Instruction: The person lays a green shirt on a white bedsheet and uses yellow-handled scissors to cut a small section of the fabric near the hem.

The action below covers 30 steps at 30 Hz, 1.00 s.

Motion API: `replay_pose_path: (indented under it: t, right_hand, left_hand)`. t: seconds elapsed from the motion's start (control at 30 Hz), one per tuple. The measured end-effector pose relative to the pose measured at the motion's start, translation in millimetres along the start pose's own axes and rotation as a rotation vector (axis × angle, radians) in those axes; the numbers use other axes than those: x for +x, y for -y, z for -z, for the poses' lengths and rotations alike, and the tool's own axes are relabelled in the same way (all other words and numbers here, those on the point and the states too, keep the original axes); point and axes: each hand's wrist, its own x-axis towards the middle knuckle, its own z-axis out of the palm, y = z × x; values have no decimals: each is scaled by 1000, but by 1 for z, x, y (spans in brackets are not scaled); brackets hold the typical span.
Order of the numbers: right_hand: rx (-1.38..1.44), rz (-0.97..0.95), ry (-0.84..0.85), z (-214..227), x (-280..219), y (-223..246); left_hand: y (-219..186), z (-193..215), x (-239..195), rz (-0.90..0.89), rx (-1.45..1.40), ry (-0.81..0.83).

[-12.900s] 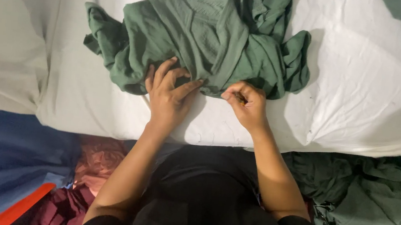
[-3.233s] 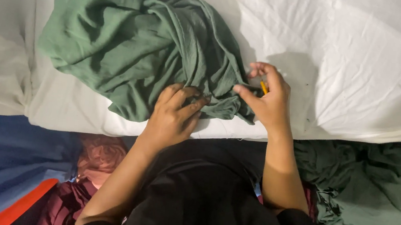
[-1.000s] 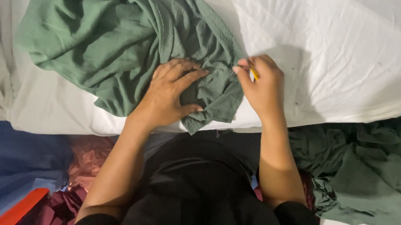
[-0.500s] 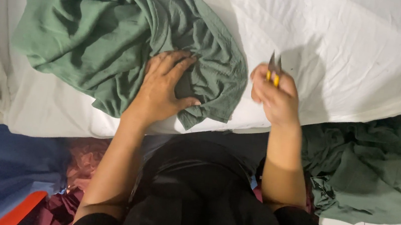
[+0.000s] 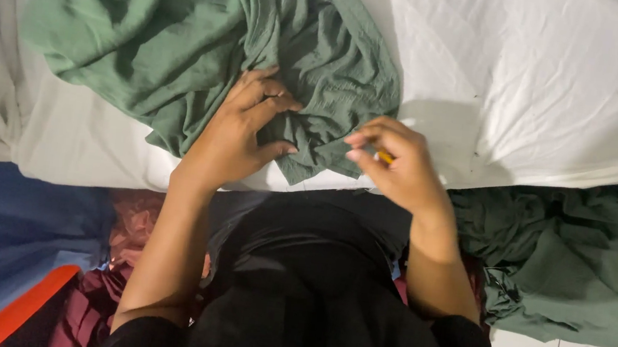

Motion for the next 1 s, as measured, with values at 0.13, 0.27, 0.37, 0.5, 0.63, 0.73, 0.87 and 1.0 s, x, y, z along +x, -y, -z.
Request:
replay_pose_path:
  t: [0.13,0.27,0.37,0.5,0.63,0.73,0.87,1.0]
  right_hand:
    - [-186,38,13,-41,5,6]
    - [-441,77,-85,-62,-1,-20]
    - [-242,73,-184,-48,3,-18]
    - [8,77,-55,-20,2,6]
    - [144,-67,408,-1,-7,10]
    - [-207,-161,485,-6,-8,16]
    - [-211,-24,126,-18,2,18]
    - [-585,35,-2,-35,14,2]
  left_hand:
    - [8,-5,-3,-20,21,-33]
    - [25,-11,-3,-78,70,-97]
    - [36,-4,3,-137,73,-169]
    - [34,16,15,-155,78,-249]
    - [39,22,16,-91,99,-275]
    - [40,20,15,-103,60,-282]
    - [38,17,13,-94,33,-308]
    - [26,20,13,-166,44,-327]
